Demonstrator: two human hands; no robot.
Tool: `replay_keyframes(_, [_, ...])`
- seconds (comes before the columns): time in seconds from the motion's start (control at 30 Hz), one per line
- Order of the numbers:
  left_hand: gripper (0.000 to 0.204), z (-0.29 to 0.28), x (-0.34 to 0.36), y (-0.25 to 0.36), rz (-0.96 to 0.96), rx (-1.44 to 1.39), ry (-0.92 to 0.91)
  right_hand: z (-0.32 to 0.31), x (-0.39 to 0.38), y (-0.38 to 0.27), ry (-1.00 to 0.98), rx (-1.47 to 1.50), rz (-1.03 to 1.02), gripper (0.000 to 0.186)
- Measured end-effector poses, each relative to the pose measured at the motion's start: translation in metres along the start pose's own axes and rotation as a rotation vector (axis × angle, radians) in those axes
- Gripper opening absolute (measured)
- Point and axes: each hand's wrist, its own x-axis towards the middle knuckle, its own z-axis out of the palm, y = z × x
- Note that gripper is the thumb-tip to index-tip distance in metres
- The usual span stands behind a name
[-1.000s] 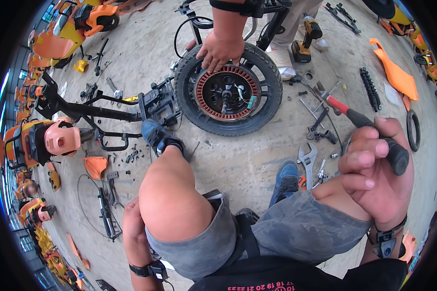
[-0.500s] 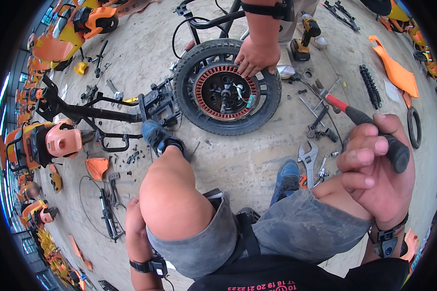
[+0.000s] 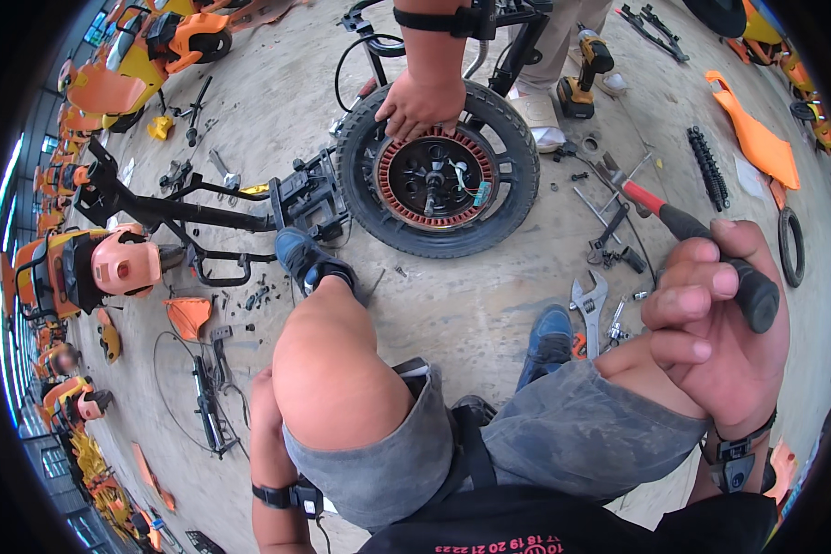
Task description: The person uses a hammer to strike the edge of a tire on an electric scooter wheel, then removes the side plate and handles wiring inside the hub motor.
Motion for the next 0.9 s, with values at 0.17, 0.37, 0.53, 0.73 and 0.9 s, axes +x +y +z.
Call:
replay_keyframes(0.17, [0.037,0.005,-0.005,0.000,-0.031,-0.007,-0.006,0.000,0.000,0.001,0.012,0.011,-0.003,0.040])
replay_keyframes(0.37, [0.037,0.012,-0.012,0.008,-0.032,-0.030,-0.023,0.001,-0.003,0.000,-0.004,-0.016,0.015,0.040])
replay_keyframes(0.53, [0.038,0.010,-0.005,0.004,-0.053,0.010,-0.005,0.002,-0.002,0.000,0.017,-0.012,-0.007,0.040])
replay_keyframes(0.73, [0.038,0.016,-0.001,0.023,-0.048,0.006,-0.008,0.002,-0.007,-0.002,0.015,-0.011,0.001,0.040])
replay_keyframes(0.9, [0.039,0.004,0.016,0.011,-0.056,0.062,0.026,0.004,0.003,0.001,0.028,-0.004,0.001,0.040])
